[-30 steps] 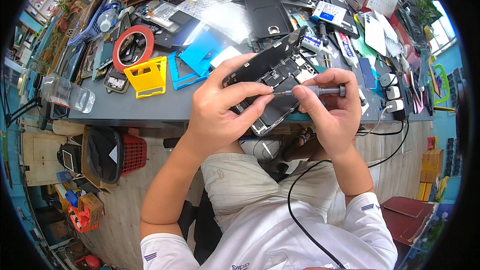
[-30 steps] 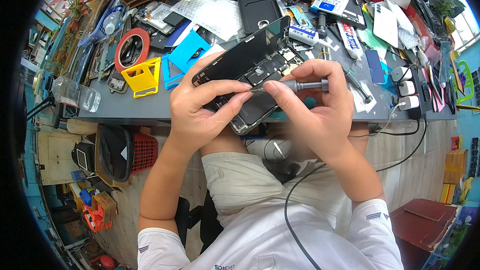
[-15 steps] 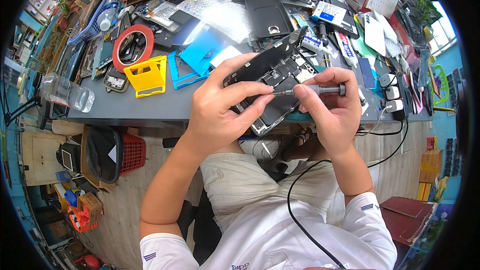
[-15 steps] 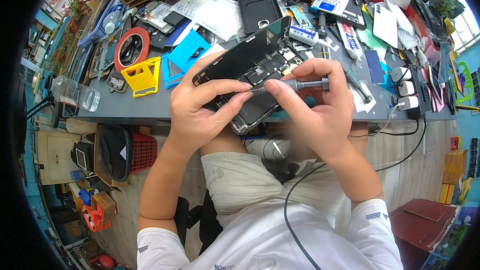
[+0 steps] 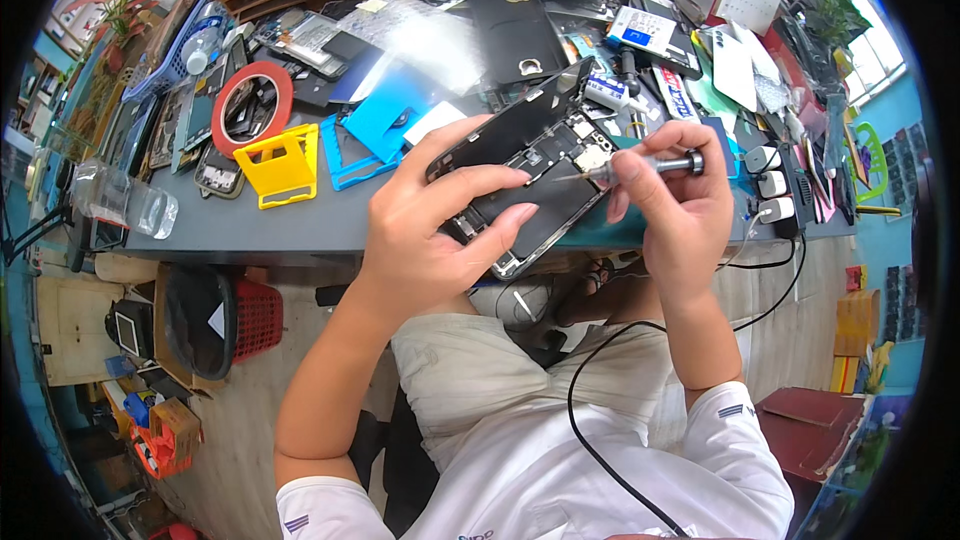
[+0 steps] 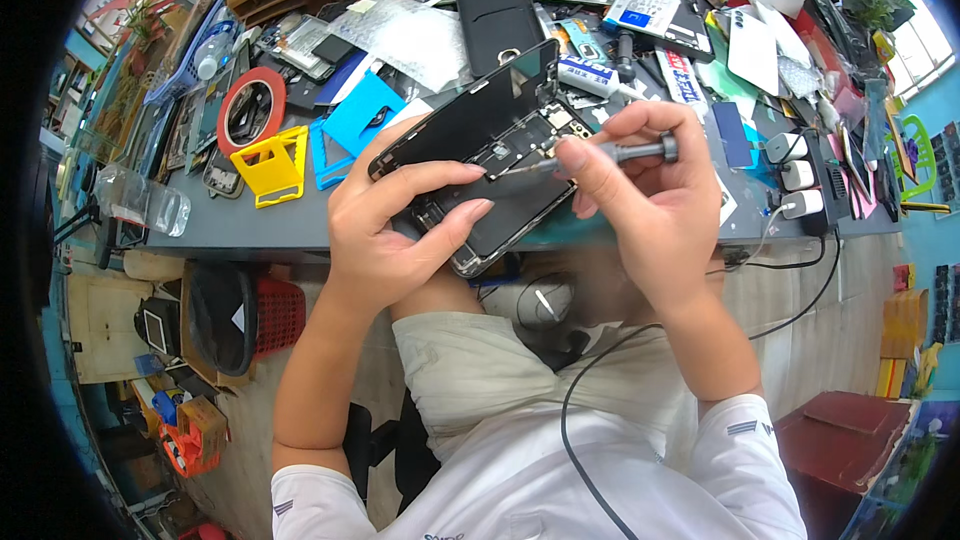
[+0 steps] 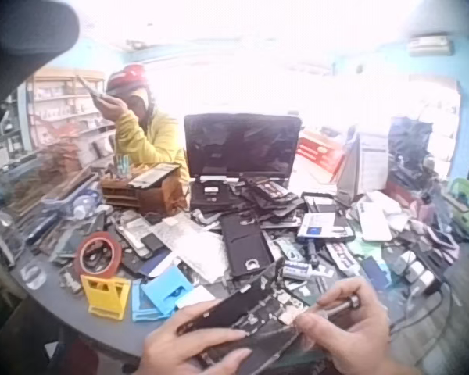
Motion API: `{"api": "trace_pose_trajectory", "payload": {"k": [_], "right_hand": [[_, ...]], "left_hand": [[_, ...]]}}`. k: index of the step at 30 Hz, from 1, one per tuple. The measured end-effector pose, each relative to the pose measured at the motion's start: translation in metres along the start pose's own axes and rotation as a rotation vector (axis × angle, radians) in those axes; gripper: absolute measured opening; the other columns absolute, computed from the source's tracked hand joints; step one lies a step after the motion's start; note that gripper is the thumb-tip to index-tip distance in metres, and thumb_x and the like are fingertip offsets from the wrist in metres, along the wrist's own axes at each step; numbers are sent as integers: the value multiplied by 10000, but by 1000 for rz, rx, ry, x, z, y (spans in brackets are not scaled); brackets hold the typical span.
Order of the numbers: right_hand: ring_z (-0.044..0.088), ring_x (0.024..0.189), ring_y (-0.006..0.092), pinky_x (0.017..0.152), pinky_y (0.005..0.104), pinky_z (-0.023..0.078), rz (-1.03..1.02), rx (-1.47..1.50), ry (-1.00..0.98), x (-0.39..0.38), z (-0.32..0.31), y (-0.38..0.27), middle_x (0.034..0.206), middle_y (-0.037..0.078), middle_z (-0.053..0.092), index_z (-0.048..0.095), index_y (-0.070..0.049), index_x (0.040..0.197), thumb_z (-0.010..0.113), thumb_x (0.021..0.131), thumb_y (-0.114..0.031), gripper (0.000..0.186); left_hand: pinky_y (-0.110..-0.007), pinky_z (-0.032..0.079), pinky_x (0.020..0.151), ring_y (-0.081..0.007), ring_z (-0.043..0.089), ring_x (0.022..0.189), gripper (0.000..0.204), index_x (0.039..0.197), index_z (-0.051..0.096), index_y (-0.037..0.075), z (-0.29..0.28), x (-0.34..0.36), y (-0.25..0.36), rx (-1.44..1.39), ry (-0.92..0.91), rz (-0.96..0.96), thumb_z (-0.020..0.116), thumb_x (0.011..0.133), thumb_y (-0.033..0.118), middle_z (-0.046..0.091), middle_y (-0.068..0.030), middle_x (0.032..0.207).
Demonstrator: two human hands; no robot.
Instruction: The person uses a screwdriver to remove screws from the internal frame of a disassembled smartphone. They then pick up a white smartphone, unlock it, and navigate the screen to check settings. The person returns to the disassembled device to continue unscrewing components.
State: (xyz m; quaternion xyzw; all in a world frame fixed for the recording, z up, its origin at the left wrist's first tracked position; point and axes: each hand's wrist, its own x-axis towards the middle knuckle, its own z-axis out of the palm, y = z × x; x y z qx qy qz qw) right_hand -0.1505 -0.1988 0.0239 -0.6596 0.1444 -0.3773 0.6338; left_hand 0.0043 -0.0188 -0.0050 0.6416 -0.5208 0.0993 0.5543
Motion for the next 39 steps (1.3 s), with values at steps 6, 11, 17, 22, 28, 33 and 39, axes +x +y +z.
{"api": "trace_pose_trajectory", "payload": {"k": [6, 11, 17, 22, 28, 33, 39], "right_hand": [[714, 677, 129, 618, 241, 552, -45, -121, 63, 33, -27, -9, 855, 100, 743, 590, -19, 1108, 855, 934, -75, 321], [715, 683, 93, 589, 204, 535, -23, -332, 2, 40, -27, -7, 859, 81, 753, 606, -31, 1105, 886, 912, -139, 357], [711, 666, 69, 536, 201, 536, -140, -442, -19, 46, -21, 1, 891, 70, 727, 614, -4, 1088, 884, 907, -143, 354], [714, 669, 66, 534, 199, 544, -155, -450, -37, 47, -20, -2, 889, 66, 721, 612, -1, 1082, 877, 911, -134, 342], [720, 662, 65, 525, 204, 541, -164, -500, -49, 49, -16, -6, 875, 60, 729, 615, -8, 1061, 869, 911, -119, 315], [723, 656, 67, 519, 210, 538, -167, -510, -61, 50, -16, -7, 869, 63, 734, 617, -9, 1057, 862, 915, -116, 303], [724, 647, 68, 512, 207, 523, -190, -522, -66, 50, -14, -7, 846, 59, 733, 616, -10, 1055, 863, 914, -112, 302]], "left_hand": [[-388, 610, 903, -317, 758, 1039, 275, 1053, 825, 65, 0, -1, -2, 12, -10, -16, 850, 781, 32, 725, -214, 1240], [-380, 613, 886, -310, 761, 1004, 276, 1065, 816, 52, -1, 0, -1, 0, -14, -29, 772, 805, -29, 728, -217, 1215], [-362, 614, 860, -293, 760, 989, 311, 1069, 813, 45, -3, 1, 0, 24, -24, -29, 716, 801, -82, 724, -214, 1202], [-358, 615, 831, -286, 758, 972, 343, 1073, 810, 43, -3, 1, 1, 21, -31, -40, 688, 788, -105, 723, -209, 1192], [-356, 612, 837, -288, 756, 981, 351, 1076, 808, 43, -2, -1, -2, 17, -22, -50, 677, 788, -109, 724, -208, 1192], [-362, 608, 857, -297, 755, 993, 354, 1077, 808, 45, -2, -2, -2, 5, -20, -57, 665, 792, -110, 725, -210, 1190], [-365, 604, 869, -300, 754, 994, 365, 1080, 806, 43, -2, -1, -2, 2, -18, -65, 653, 790, -117, 726, -211, 1187]]}}
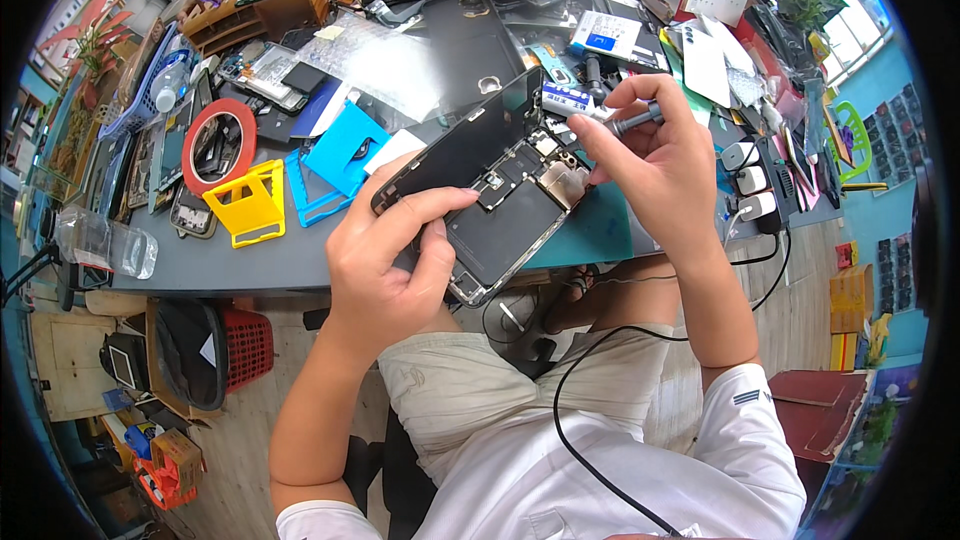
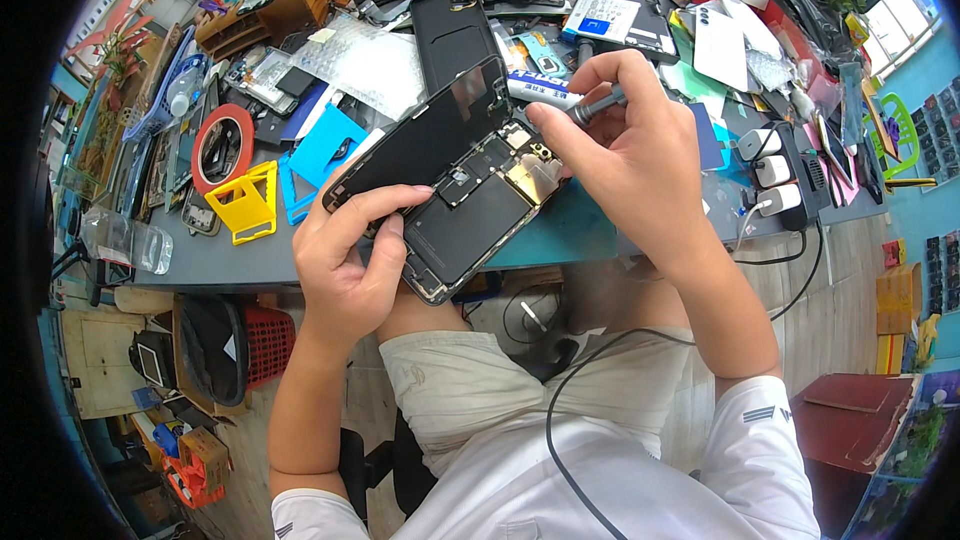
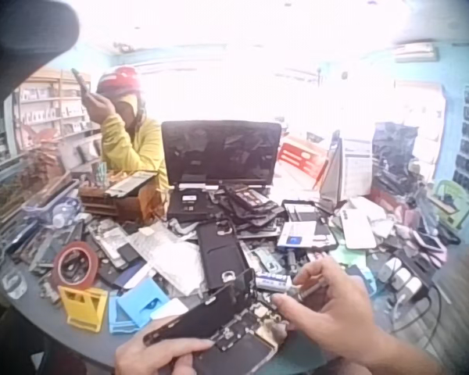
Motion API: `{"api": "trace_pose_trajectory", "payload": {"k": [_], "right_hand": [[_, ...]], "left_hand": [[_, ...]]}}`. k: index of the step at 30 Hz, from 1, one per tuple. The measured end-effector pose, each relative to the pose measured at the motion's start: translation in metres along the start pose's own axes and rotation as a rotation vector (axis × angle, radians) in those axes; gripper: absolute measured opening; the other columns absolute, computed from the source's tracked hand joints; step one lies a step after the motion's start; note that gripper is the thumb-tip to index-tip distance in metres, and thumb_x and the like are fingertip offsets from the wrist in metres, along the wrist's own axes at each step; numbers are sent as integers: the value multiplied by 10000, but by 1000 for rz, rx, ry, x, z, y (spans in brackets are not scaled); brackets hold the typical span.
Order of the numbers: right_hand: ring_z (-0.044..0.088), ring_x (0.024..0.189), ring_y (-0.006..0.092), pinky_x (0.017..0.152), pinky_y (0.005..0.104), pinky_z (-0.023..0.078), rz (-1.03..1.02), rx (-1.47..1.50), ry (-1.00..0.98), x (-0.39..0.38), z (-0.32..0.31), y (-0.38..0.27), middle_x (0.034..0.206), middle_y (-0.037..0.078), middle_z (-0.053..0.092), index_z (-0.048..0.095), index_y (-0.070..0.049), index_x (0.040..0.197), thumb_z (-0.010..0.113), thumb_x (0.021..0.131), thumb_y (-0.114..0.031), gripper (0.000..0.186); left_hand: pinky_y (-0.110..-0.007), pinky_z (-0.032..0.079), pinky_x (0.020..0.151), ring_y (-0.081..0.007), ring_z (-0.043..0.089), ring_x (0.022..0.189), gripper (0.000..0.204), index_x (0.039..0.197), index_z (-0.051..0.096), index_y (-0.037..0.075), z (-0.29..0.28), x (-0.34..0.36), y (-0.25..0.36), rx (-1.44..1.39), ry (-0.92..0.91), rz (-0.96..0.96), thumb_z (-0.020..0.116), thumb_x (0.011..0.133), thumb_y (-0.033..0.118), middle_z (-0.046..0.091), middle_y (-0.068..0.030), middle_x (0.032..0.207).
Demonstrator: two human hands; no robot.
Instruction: The person uses a screwdriver to remove screws from the internal frame of a disassembled smartphone. They then pick up a white smartphone, unlock it, and navigate the screen to check settings. The person returns to the disassembled device to continue unscrewing components.
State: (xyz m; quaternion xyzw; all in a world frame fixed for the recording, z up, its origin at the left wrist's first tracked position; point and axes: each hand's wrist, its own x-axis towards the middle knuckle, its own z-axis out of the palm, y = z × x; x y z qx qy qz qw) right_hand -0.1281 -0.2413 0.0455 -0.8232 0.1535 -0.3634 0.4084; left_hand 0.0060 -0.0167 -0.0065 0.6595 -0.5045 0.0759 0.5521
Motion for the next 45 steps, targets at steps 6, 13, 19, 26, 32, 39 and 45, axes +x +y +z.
{"api": "trace_pose_trajectory", "payload": {"k": [6, 13, 19, 26, 32, 39, 45], "right_hand": [[721, 636, 67, 507, 206, 512, -8, -9, -8, 0, 0, 1, 836, 60, 736, 611, -13, 1051, 866, 914, -115, 307], [714, 626, 66, 509, 209, 511, -13, -40, -12, 1, 1, 1, 805, 51, 740, 608, -17, 1048, 870, 914, -130, 315], [709, 619, 66, 512, 213, 510, -18, -44, -18, 2, 2, 3, 799, 50, 739, 604, -22, 1050, 874, 912, -139, 324], [703, 614, 64, 516, 222, 501, -56, -107, -33, 4, 1, 3, 783, 46, 734, 608, -25, 1047, 877, 905, -143, 326], [690, 604, 86, 531, 247, 498, -130, -195, -77, 7, -1, -2, 746, 51, 709, 619, -22, 1058, 868, 898, -138, 318], [671, 588, 256, 569, 374, 502, -276, -333, -282, 22, -6, -21, 707, 111, 676, 607, -38, 1114, 841, 885, -116, 337], [681, 663, 352, 604, 455, 491, -365, -563, -446, 38, -7, -34, 708, 123, 675, 592, -64, 1123, 831, 904, -196, 350]], "left_hand": [[-365, 601, 873, -300, 753, 994, 374, 1080, 805, 46, 0, 1, 1, -1, 2, 6, 645, 787, -123, 727, -207, 1183], [-371, 602, 880, -312, 754, 1002, 381, 1080, 805, 47, -1, 0, 1, 9, -4, -1, 639, 784, -126, 726, -208, 1177], [-376, 601, 892, -316, 754, 1015, 387, 1084, 804, 46, -1, 0, 1, 13, -2, 4, 641, 777, -126, 726, -210, 1179], [-377, 600, 900, -320, 755, 1027, 385, 1085, 804, 48, -2, 1, 1, 21, -5, 12, 642, 779, -119, 726, -211, 1184], [-382, 602, 898, -321, 756, 1021, 381, 1083, 802, 48, -1, 0, 1, 1, -2, -8, 639, 780, -115, 726, -214, 1181], [-374, 599, 881, -314, 753, 995, 382, 1080, 800, 46, -1, 1, 2, 0, 2, -3, 628, 779, -114, 725, -212, 1166], [-364, 595, 864, -305, 745, 957, 383, 1081, 796, 43, -2, 2, 2, 4, -2, 12, 623, 776, -114, 720, -213, 1150]]}}
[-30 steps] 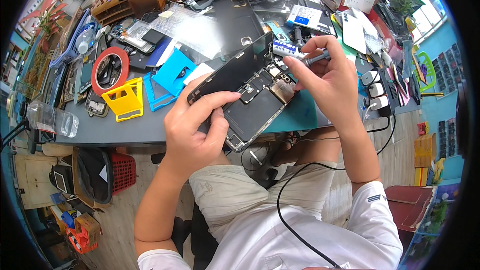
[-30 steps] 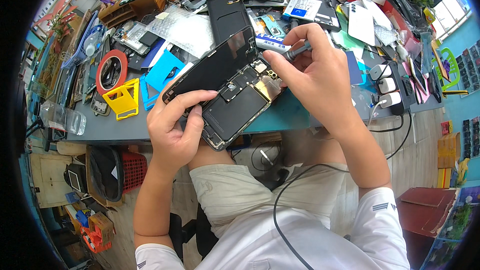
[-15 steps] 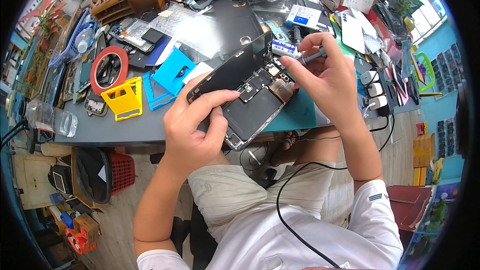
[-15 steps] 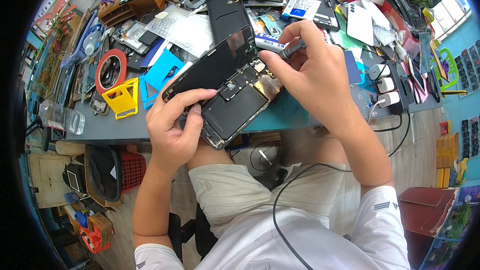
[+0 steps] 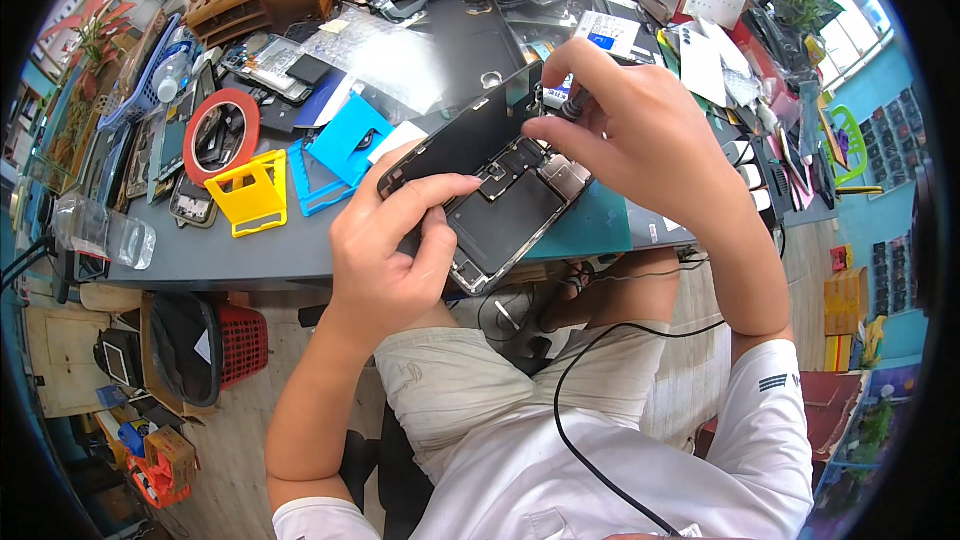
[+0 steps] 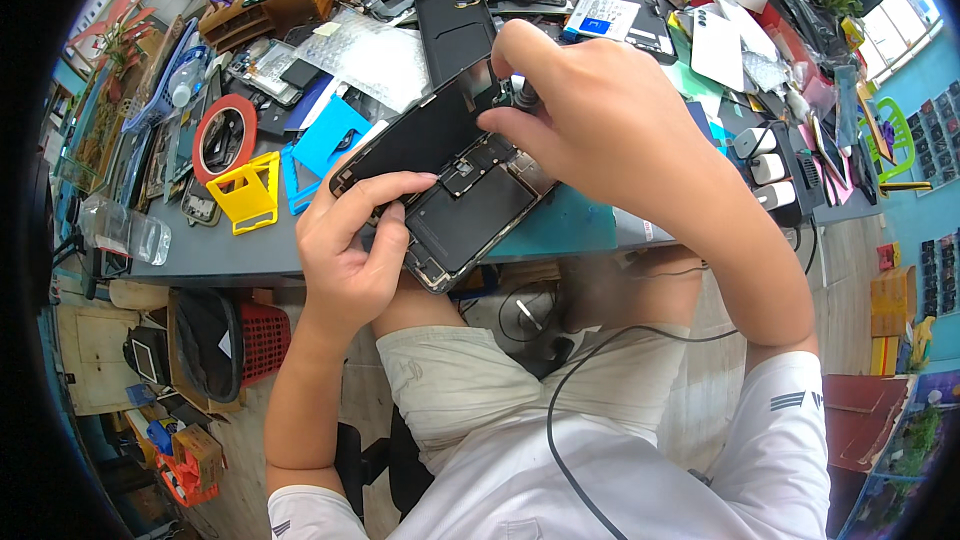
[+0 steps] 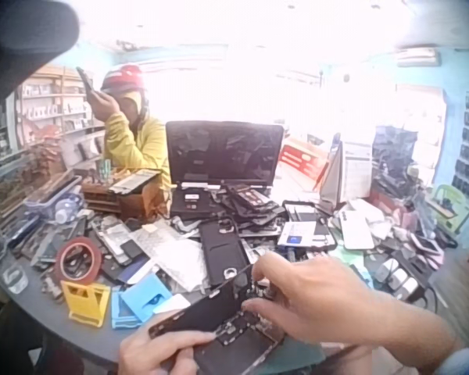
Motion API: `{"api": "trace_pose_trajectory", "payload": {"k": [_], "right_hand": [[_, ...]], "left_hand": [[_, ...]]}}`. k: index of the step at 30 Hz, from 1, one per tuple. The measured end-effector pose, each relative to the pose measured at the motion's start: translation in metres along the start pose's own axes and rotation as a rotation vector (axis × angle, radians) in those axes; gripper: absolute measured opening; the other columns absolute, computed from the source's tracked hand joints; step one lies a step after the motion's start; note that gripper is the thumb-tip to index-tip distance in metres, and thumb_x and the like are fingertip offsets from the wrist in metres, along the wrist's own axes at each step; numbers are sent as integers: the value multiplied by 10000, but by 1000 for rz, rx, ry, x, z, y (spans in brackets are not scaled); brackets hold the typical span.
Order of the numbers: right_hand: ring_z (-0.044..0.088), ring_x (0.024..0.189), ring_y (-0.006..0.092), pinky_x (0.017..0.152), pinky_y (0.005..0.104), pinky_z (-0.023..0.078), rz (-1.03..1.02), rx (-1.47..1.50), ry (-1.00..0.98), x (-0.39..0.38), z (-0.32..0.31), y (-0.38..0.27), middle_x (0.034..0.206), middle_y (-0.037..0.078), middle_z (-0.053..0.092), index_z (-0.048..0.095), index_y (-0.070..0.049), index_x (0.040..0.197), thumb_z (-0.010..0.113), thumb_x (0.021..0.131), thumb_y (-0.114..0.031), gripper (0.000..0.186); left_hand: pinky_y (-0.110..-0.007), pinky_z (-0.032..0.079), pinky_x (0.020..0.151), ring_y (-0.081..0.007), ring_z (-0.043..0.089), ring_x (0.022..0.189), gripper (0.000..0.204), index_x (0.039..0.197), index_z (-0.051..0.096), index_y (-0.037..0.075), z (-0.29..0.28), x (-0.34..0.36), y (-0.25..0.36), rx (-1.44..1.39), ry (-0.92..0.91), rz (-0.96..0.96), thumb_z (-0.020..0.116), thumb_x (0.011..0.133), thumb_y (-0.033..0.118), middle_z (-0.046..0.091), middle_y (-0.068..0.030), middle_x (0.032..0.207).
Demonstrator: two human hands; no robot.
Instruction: The person uses a screwdriver to remove screws from the internal frame of a disassembled smartphone. They then pick up a white smartphone, unlock it, and navigate the screen to check settings. The person returns to the disassembled device to continue unscrewing components.
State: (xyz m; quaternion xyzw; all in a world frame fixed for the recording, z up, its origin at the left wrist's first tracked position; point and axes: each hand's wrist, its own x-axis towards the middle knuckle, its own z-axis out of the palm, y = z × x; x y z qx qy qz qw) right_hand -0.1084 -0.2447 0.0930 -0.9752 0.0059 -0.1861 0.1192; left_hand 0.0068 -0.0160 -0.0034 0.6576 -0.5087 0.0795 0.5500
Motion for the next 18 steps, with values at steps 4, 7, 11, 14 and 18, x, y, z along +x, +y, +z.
{"api": "trace_pose_trajectory", "payload": {"k": [4, 7, 11, 14, 18], "right_hand": [[692, 693, 375, 629, 471, 495, -107, -65, 9, 4, -2, 2, 710, 132, 682, 600, -74, 1116, 819, 925, -290, 363], [694, 719, 375, 653, 482, 502, -122, 1, 8, 3, -3, 6, 757, 137, 698, 606, -79, 1106, 821, 927, -315, 366], [696, 764, 363, 691, 479, 511, -1, -136, -41, 4, -4, 4, 838, 137, 716, 608, -70, 1099, 820, 930, -308, 361], [694, 776, 356, 701, 470, 514, -66, -21, 6, 0, -3, 6, 868, 135, 720, 607, -64, 1099, 821, 930, -308, 366], [689, 775, 348, 701, 463, 513, 48, -101, -30, 0, -2, 7, 842, 120, 709, 602, -71, 1114, 824, 917, -281, 363]], "left_hand": [[-360, 594, 853, -300, 741, 946, 386, 1086, 794, 42, 1, -2, 0, -19, 7, -16, 621, 777, -110, 718, -212, 1145], [-360, 594, 852, -298, 741, 951, 386, 1093, 795, 44, 0, -2, 0, -25, 0, -32, 623, 781, -103, 718, -214, 1151], [-359, 595, 855, -295, 741, 951, 387, 1100, 795, 44, 1, -3, -2, -34, 4, -12, 624, 783, -98, 718, -214, 1167], [-356, 595, 856, -293, 740, 952, 389, 1104, 795, 43, 1, -4, -1, -25, 8, -12, 625, 784, -97, 717, -214, 1177], [-353, 592, 855, -290, 739, 951, 395, 1109, 795, 44, 3, -4, -1, -52, 0, -33, 623, 784, -99, 716, -213, 1181]]}}
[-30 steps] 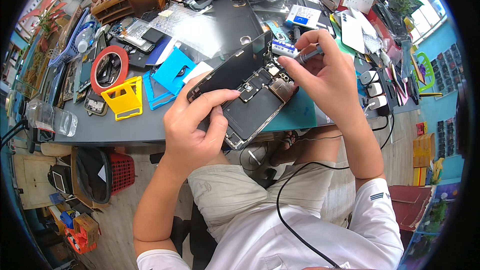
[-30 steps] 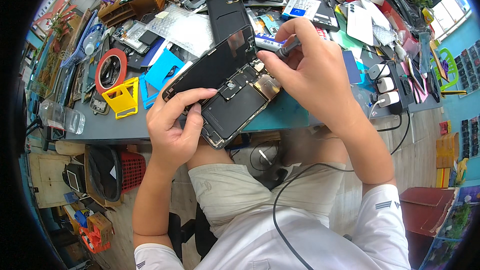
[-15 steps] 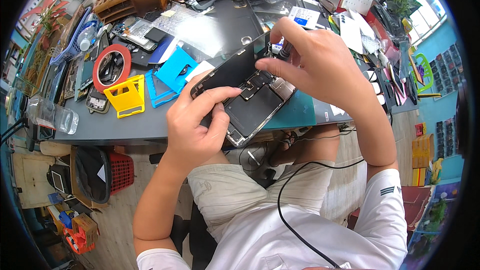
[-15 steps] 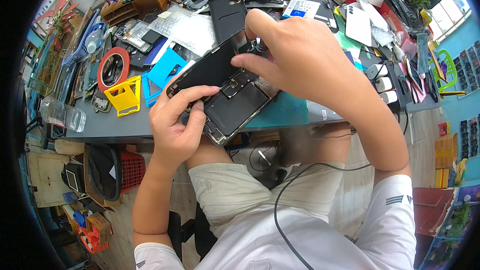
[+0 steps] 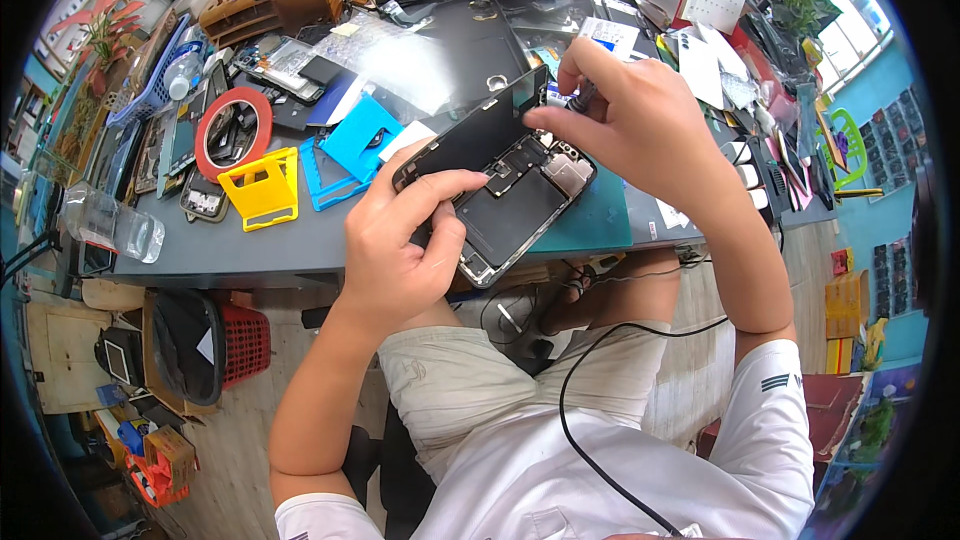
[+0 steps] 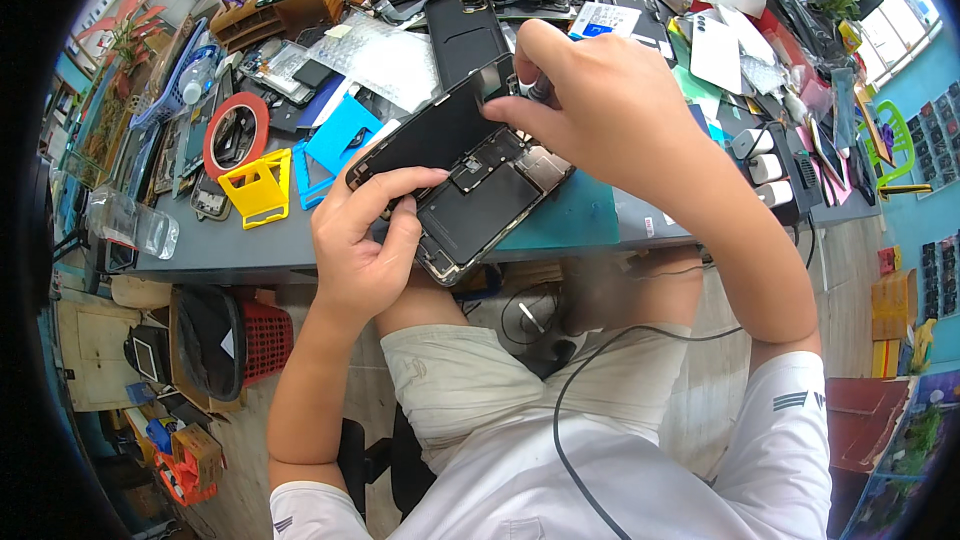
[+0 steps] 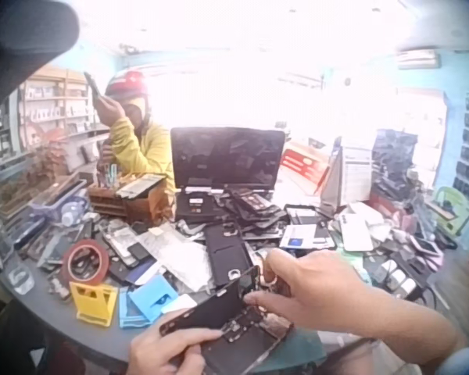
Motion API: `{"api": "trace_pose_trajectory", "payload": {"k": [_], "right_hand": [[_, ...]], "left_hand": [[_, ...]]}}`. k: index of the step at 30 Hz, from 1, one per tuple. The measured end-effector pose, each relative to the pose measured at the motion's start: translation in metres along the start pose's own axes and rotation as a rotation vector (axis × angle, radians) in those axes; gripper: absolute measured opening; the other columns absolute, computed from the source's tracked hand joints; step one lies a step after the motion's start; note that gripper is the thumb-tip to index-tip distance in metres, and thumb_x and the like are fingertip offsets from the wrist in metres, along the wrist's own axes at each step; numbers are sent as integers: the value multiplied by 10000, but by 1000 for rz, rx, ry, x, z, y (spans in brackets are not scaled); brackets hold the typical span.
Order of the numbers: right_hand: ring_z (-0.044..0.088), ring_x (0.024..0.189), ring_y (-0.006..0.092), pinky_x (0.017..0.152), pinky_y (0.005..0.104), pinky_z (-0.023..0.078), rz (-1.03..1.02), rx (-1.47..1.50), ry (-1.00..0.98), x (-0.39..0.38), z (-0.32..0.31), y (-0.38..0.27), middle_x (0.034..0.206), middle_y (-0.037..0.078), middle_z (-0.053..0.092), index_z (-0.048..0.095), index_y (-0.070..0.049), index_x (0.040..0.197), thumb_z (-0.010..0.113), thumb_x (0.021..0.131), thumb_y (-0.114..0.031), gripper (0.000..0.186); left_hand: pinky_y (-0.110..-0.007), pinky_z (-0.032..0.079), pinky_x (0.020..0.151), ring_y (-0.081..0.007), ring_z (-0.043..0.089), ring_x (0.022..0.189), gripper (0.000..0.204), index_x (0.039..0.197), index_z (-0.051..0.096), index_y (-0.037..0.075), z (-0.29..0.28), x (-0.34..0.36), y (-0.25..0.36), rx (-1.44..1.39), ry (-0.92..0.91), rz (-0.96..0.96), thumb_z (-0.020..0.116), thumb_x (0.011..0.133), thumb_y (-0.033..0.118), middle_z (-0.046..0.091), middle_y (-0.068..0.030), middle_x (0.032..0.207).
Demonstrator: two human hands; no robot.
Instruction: The person uses a screwdriver to remove screws from the internal frame of a disassembled smartphone. They then pick up a white smartphone, unlock it, and navigate the screen to check settings. The person returns to the disassembled device to continue unscrewing components.
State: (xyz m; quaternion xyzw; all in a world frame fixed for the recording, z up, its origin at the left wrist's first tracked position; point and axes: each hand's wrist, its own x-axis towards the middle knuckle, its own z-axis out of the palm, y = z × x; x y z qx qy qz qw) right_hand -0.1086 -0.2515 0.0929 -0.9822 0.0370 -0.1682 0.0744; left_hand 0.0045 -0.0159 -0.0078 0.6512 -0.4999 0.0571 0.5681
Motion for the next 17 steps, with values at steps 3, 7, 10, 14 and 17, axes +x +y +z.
{"api": "trace_pose_trajectory", "payload": {"k": [3, 7, 10, 14, 17], "right_hand": [[683, 728, 345, 675, 464, 510, -80, 64, 73, -1, 2, 0, 758, 111, 685, 603, -71, 1070, 826, 916, -308, 361], [676, 675, 338, 644, 457, 508, -106, 64, 124, -3, 4, -1, 673, 103, 660, 602, -67, 1012, 831, 917, -363, 386], [674, 699, 326, 662, 443, 510, 57, -84, 55, -1, 8, -4, 705, 103, 667, 601, -74, 1047, 832, 913, -317, 361], [695, 707, 321, 653, 446, 509, -86, 115, 103, -4, 5, -5, 764, 116, 703, 615, -84, 1090, 828, 924, -331, 366], [732, 821, 279, 712, 408, 529, 141, -108, -57, -2, 3, -14, 931, 118, 748, 602, -95, 1176, 810, 941, -277, 363]], "left_hand": [[-352, 590, 853, -289, 737, 948, 397, 1108, 794, 44, -2, 0, 0, 9, -2, 6, 622, 782, -102, 717, -210, 1175], [-348, 587, 842, -284, 733, 932, 394, 1104, 789, 44, -1, 1, -2, 23, 21, 53, 621, 779, -100, 719, -199, 1157], [-347, 584, 832, -277, 727, 913, 391, 1103, 788, 46, 0, 1, -2, 13, 29, 51, 623, 779, -98, 717, -191, 1144], [-346, 581, 822, -270, 720, 892, 390, 1105, 789, 51, 1, 1, -2, 6, 29, 59, 627, 780, -94, 717, -183, 1140], [-339, 579, 814, -259, 718, 884, 383, 1111, 789, 51, -1, 1, -5, 19, 17, 74, 634, 789, -86, 719, -174, 1149]]}}
